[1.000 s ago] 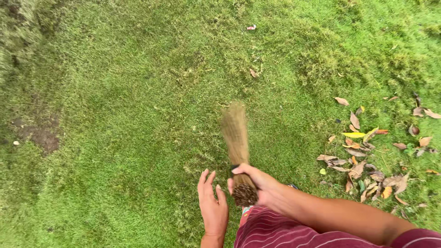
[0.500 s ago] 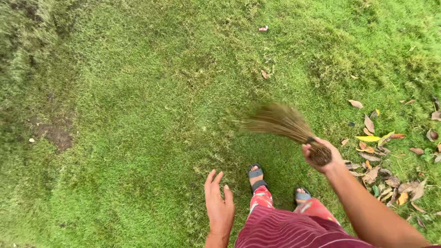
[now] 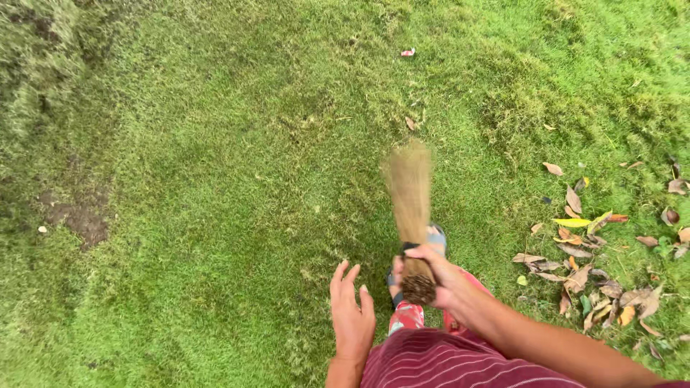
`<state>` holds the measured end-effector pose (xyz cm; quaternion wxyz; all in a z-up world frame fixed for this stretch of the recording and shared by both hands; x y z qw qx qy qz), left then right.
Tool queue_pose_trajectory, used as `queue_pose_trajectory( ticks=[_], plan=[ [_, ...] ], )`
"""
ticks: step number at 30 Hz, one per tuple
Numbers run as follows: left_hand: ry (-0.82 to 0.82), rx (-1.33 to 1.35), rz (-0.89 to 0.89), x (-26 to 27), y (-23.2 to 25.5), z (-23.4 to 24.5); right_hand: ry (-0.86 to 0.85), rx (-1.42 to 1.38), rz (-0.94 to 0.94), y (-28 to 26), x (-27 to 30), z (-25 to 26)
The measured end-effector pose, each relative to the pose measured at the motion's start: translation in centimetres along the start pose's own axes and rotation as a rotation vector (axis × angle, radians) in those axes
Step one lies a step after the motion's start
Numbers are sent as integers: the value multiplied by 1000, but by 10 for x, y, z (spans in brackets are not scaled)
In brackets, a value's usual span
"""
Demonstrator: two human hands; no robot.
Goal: The person sweeps scattered dry leaves on a grassy lawn using a traditional straw broom. They gather the leaves into a small pile while moving around the yard, navigating near potted plants and a garden hose.
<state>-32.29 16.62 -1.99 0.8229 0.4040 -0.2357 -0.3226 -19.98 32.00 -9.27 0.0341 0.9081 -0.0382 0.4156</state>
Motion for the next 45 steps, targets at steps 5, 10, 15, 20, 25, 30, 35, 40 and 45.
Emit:
queue_pose_trajectory(
  ticks=[5, 10, 15, 20, 25, 30, 35, 40, 45],
  plan=[
    [28, -60, 45, -11, -3, -3, -248, 81, -203, -9, -46, -36],
    [45, -68, 93, -25, -8, -15, -56, 3, -212, -89, -91, -8],
    [31, -87, 116, -49, 1, -35, 136, -285, 175, -201, -48, 75],
    [38, -5, 153, -71, 30, -49, 390, 38, 287, -194, 12, 78],
    [53, 6, 204, -88, 49, -52, 135, 255, 42, -132, 22, 30],
    [122, -29, 192, -100, 52, -55, 25, 224, -359, -114, -17, -22],
    [160, -67, 172, -108, 42, -67, 132, 279, -431, -139, -110, -58],
    [100, -43, 307, -122, 50, -74, 274, 319, -109, -268, -107, -24],
    [103, -101, 195, -141, 63, -80, 353, 13, 261, -357, -39, 47]
  ],
)
Point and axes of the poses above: each hand's wrist, its own x-axis away from the middle knuckle, its own z-axis out of the back of the hand, y = z × x, the point moved 2 cm from there along -x, towards the middle knuckle, and after that the axes turned 4 degrees about -y, right-handed, at the moved point
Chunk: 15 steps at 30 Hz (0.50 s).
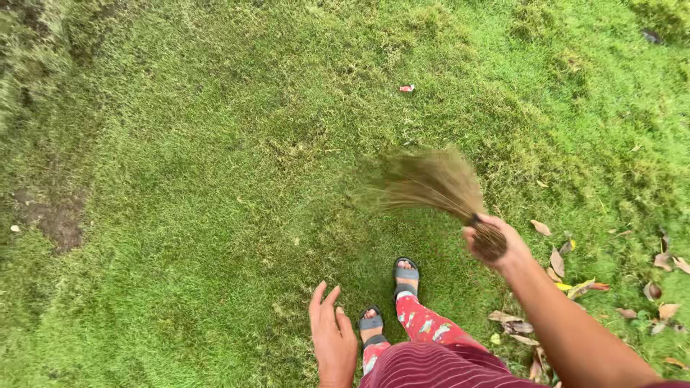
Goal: The person sweeps scattered dry leaves on a grassy lawn using a traditional straw broom. They gather the leaves into a small pile while moving around the yard, navigating near potted plants and a garden hose.
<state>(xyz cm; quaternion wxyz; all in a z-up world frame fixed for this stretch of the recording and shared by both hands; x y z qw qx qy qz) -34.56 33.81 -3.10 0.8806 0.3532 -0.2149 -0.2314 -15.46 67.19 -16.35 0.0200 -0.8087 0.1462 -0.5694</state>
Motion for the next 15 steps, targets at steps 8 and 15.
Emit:
queue_pose_trajectory(
  ticks=[8, 15],
  plan=[
    [-65, 104, 22, -22, 30, -17, 164, 61, -101, 44, 60, 19],
    [-264, 310, 291, -30, 48, -42, -173, 97, -251, 90, 85, -19]
  ],
)
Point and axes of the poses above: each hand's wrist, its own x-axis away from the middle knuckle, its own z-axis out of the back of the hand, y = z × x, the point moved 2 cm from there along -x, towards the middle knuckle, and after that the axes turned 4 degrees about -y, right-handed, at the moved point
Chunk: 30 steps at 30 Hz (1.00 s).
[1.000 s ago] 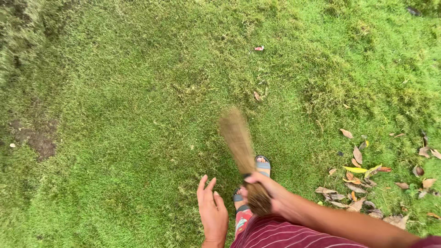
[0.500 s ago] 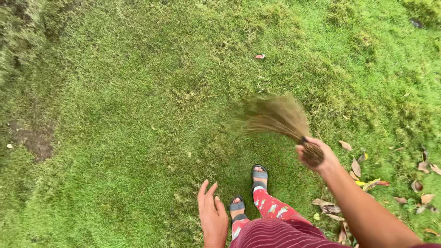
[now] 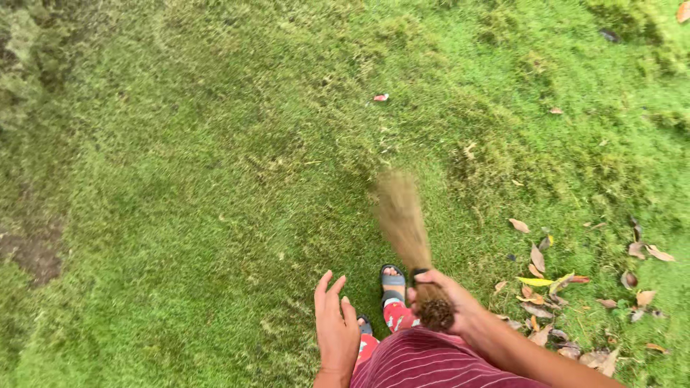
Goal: The person sweeps scattered dry leaves on a grassy lawn using a traditional straw broom. They gather the leaves into a small pile while moving around the yard, navigating near potted plants and a garden hose.
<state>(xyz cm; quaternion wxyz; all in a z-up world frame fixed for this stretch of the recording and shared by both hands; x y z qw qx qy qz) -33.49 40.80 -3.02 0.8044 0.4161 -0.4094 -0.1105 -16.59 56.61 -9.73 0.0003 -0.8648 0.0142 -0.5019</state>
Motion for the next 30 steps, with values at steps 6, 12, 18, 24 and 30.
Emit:
queue_pose_trajectory(
  ticks=[6, 12, 18, 24, 30],
  plan=[
    [115, -260, -447, -6, 11, -9, 84, -30, -133, -55, 8, 28],
    [91, -280, -420, -6, 19, -2, 339, -120, 182, -121, 21, 124],
    [47, -230, -306, -13, 28, 4, 405, 13, 184, -88, 42, 120],
    [33, -222, -520, -40, 35, 5, 24, 88, 128, -48, 19, 42],
    [34, -307, -556, -75, 65, 28, -238, 127, -221, -5, -67, -51]
  ],
)
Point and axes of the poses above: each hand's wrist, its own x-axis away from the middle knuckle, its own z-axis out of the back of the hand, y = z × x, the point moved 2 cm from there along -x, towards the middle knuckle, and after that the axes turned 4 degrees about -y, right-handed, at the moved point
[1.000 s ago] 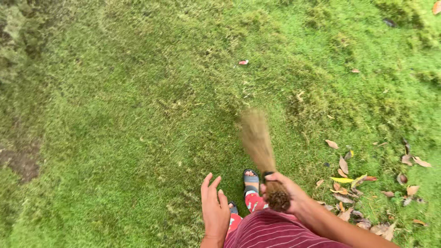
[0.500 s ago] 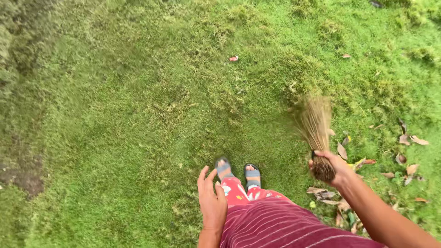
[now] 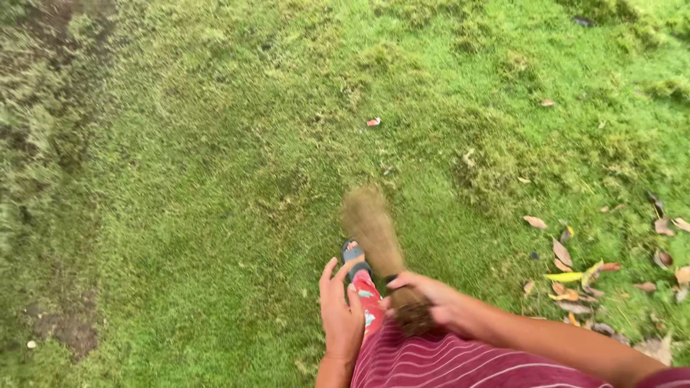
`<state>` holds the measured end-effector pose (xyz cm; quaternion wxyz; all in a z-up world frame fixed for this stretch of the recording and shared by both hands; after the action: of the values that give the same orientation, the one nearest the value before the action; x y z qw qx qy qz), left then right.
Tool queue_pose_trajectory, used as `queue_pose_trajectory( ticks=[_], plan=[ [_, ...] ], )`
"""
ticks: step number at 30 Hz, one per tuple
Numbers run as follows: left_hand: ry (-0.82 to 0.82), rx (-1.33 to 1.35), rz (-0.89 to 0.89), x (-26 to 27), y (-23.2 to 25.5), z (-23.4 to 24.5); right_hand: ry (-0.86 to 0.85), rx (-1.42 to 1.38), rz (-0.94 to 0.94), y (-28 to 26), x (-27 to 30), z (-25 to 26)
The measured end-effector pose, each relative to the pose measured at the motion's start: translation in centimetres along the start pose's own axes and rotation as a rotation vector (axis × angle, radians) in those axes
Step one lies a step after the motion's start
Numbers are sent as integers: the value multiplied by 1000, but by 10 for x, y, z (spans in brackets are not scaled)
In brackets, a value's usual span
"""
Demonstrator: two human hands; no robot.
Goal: The person sweeps scattered dry leaves on a grassy lawn using a traditional straw broom. They gather the leaves into a small pile while moving around the yard, navigating near potted plants and a garden hose.
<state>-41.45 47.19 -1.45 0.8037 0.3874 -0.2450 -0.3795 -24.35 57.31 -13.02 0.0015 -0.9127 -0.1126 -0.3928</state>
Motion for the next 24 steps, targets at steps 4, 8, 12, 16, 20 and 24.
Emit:
queue_pose_trajectory(
  ticks=[4, 8, 12, 16, 20, 24],
  plan=[
    [60, -23, -36, -30, -9, 25, -131, 94, -114, -19, -93, -40],
    [60, -42, -21, -61, -22, 42, -23, 175, -84, -88, -141, -38],
    [15, -102, 50, -78, -39, 61, 227, -109, 202, -147, -105, 22],
    [8, -69, 55, -89, -53, 76, 382, -220, 448, -159, -44, 49],
    [-8, -81, 33, -115, -60, 80, 506, -203, 396, -118, -22, -2],
    [-34, -45, 49, -130, -58, 81, 252, -116, 317, -65, -42, -86]
  ],
)
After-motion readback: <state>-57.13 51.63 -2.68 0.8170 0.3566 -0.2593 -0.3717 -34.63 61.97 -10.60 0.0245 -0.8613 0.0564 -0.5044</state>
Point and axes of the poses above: each hand's wrist, its own x-axis away from the middle knuckle, its own z-axis out of the back of the hand, y = z × x, the point moved 2 cm from there along -x, towards the middle knuckle, and after that the axes turned 4 degrees about -y, right-handed, at the moved point
